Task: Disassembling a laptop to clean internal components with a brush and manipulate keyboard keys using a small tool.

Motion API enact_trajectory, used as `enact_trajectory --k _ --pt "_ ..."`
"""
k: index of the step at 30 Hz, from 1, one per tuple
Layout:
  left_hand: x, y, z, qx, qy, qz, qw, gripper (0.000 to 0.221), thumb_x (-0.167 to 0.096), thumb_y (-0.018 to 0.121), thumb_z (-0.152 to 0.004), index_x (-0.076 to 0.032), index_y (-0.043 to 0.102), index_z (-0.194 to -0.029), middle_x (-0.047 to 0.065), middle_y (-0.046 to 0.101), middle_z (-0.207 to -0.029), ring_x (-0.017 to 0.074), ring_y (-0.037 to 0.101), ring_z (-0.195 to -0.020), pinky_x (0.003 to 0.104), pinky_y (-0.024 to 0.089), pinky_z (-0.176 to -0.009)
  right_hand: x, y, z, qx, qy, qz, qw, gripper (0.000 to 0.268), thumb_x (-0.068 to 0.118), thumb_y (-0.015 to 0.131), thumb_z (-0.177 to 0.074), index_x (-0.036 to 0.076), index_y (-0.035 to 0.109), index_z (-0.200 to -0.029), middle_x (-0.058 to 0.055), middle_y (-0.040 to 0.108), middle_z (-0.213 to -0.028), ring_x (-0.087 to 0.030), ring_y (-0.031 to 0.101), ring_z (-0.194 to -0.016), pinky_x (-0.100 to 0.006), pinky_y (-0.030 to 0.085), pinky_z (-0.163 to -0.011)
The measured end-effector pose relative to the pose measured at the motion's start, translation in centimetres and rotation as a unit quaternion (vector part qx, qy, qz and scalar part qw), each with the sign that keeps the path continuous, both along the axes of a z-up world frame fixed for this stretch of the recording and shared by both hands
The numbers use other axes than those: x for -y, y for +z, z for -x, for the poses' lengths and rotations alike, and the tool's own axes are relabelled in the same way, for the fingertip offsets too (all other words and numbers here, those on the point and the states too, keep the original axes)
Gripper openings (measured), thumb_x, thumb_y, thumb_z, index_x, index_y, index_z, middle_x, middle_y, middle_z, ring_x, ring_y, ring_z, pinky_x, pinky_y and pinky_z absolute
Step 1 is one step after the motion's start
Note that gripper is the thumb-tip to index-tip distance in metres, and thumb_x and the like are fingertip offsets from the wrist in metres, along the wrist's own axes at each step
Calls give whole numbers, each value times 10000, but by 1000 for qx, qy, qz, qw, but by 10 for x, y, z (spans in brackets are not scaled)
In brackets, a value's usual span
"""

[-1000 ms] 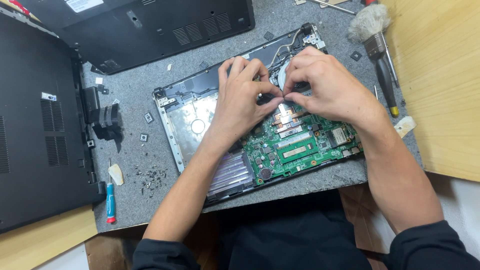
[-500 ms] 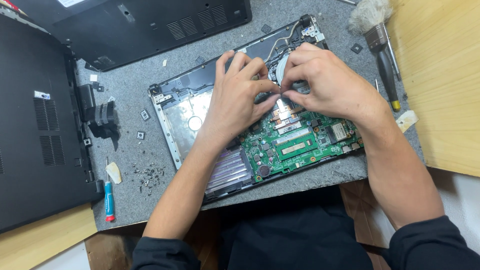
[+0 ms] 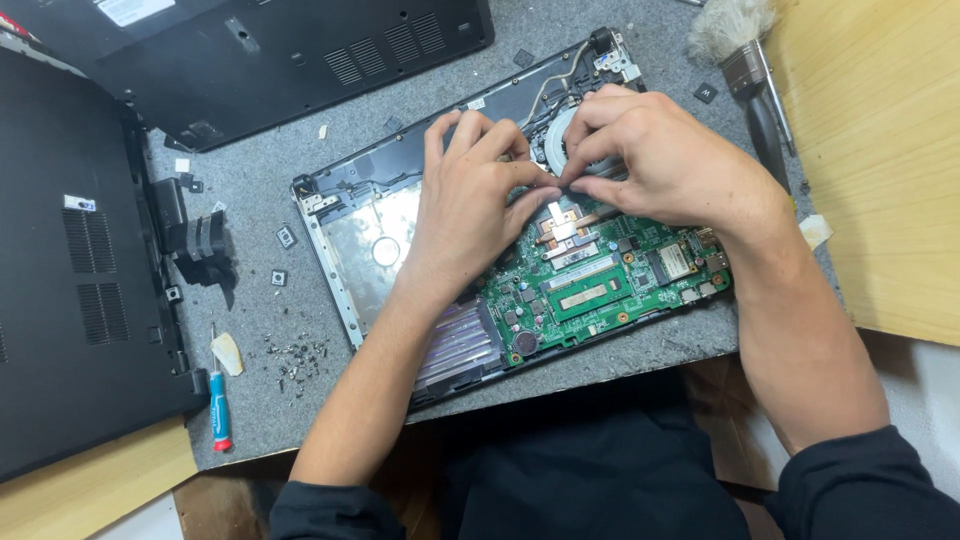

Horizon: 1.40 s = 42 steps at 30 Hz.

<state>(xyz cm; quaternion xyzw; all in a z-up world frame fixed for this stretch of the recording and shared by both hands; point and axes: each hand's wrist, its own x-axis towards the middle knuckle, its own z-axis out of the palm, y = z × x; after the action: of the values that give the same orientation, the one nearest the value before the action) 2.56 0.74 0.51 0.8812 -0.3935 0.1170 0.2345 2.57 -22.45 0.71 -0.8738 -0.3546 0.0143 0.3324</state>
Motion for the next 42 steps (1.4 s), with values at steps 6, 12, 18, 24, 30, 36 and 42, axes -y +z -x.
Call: enact_trajectory --k 6,12,18,24,30,36,42 --pt "11 6 8 21 43 -37 998 140 -351 838 -827 -215 805 -831 -19 566 -895 277 509 -986 535 359 -992 -1 8 3 75 -22 -64 995 61 -9 782 -886 40 773 -920 -77 663 -930 -242 626 -871 -367 483 -798" --pt "11 9 4 -23 40 -70 997 147 -376 822 -833 -231 808 -854 -73 641 -882 261 500 -1004 564 332 -1044 2 15 7 131 -53 -108 984 134 -119 774 -913 13 770 -932 -101 671 -941 -260 617 -879 -361 470 -755" --pt "7 7 -1 -1 12 -65 998 123 -331 750 -909 -222 803 -888 -89 633 -828 241 503 -894 614 298 -1079 2 13 6 132 -58 -111 983 119 -111 790 -930 5 774 -950 -109 669 -945 -269 618 -907 -367 477 -772" --pt "5 12 5 10 2 -76 997 125 -332 733 -937 -245 820 -960 -83 646 -873 238 513 -938 616 287 -1088 4 13 6 137 -61 -99 984 125 -112 781 -909 8 767 -941 -103 657 -946 -275 614 -916 -373 475 -780" --pt "11 14 8 5 41 -73 996 85 -298 762 -884 -232 798 -845 -88 650 -841 231 526 -938 590 313 -1073 4 10 4 138 -55 -87 985 119 -104 743 -905 4 764 -951 -98 640 -934 -281 575 -897 -385 466 -768" --pt "13 13 6 -26 64 -86 994 78 -298 759 -862 -252 778 -802 -94 662 -844 242 532 -954 586 303 -1079 5 6 3 141 -50 -83 985 108 -81 753 -909 16 770 -953 -95 646 -929 -276 579 -881 -381 465 -749" --pt "12 13 0 -36 54 -116 991 102 -347 768 -865 -253 779 -831 -76 675 -853 255 547 -943 593 309 -1071 3 7 3 139 -49 -81 986 106 -81 755 -907 16 769 -948 -91 634 -908 -273 577 -875 -376 462 -740"
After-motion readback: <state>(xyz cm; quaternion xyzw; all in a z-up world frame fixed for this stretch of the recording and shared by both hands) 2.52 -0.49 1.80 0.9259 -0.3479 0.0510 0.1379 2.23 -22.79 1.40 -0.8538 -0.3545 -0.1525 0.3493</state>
